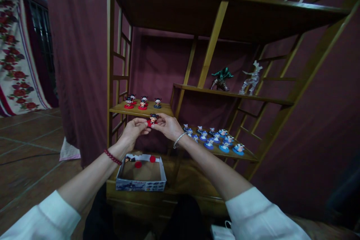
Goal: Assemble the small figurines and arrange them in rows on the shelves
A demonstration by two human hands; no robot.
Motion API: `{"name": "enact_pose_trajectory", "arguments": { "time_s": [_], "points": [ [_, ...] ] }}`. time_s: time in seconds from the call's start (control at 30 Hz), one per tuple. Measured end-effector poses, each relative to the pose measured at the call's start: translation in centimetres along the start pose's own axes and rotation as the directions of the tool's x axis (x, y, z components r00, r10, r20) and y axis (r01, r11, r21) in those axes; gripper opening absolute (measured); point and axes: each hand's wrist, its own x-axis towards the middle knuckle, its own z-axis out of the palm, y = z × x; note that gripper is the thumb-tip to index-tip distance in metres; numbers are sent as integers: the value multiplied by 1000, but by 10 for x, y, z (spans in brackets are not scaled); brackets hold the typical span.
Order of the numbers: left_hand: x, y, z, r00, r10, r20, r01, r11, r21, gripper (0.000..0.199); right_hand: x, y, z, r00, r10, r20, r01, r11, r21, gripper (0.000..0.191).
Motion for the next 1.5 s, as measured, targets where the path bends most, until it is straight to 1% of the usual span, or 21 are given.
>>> {"name": "enact_pose_trajectory", "arguments": {
  "time_s": [0.1, 0.2, 0.3, 0.4, 0.57, 0.63, 0.77, 0.83, 0.97, 1.07, 1.13, 1.2, 1.33, 1.4, 1.5],
  "points": [
    [2, 4, 4, 998, 58, 18, -58, 998, -12, 7, 6, -3, -6, 1000, 1, -19, -2, 1000, -1, 38],
    [4, 7, 8, 993, 109, 34, -110, 994, 19, 8, 11, -4, -10, 1000, 9, -21, -9, 1000, -4, 42],
    [7, 7, 10, 990, 139, 26, -140, 987, 79, 12, 15, -3, -13, 999, 34, -32, -35, 999, -32, 42],
    [10, 5, 13, 985, 169, 21, -170, 977, 130, 16, 17, 0, -15, 999, 27, -43, -30, 998, -57, 42],
    [16, 2, 16, 979, 197, 47, -203, 951, 234, 23, 22, 9, -15, 998, -6, -60, -1, 992, -130, 42],
    [20, 0, 15, 971, 229, 67, -239, 924, 299, 27, 25, 12, -16, 997, -2, -71, -9, 987, -161, 41],
    [30, -7, 10, 927, 351, 129, -371, 821, 434, 34, 31, 13, -16, 995, 30, -91, -50, 975, -216, 42],
    [33, -8, 8, 904, 397, 156, -420, 762, 493, 35, 35, 12, -16, 995, 40, -90, -61, 967, -247, 42],
    [34, -1, 8, 872, 442, 209, -472, 649, 597, 35, 44, 9, -18, 991, 89, -98, -116, 937, -328, 40],
    [33, 7, 7, 846, 467, 257, -503, 539, 676, 34, 52, 7, -17, 988, 124, -92, -150, 916, -371, 36],
    [34, 10, 5, 829, 485, 277, -514, 468, 719, 31, 56, 6, -16, 987, 141, -80, -161, 905, -395, 36],
    [35, 11, 3, 818, 503, 280, -514, 421, 747, 29, 61, 6, -14, 987, 144, -71, -160, 892, -422, 37],
    [34, 13, -4, 810, 527, 256, -473, 332, 816, 29, 70, 8, -10, 986, 152, -67, -165, 871, -462, 39],
    [33, 15, -8, 804, 535, 260, -451, 264, 852, 28, 74, 10, -8, 983, 170, -63, -180, 865, -468, 42],
    [32, 17, -15, 780, 553, 294, -444, 158, 882, 28, 78, 11, -5, 981, 185, -50, -186, 863, -470, 44]
  ]
}}
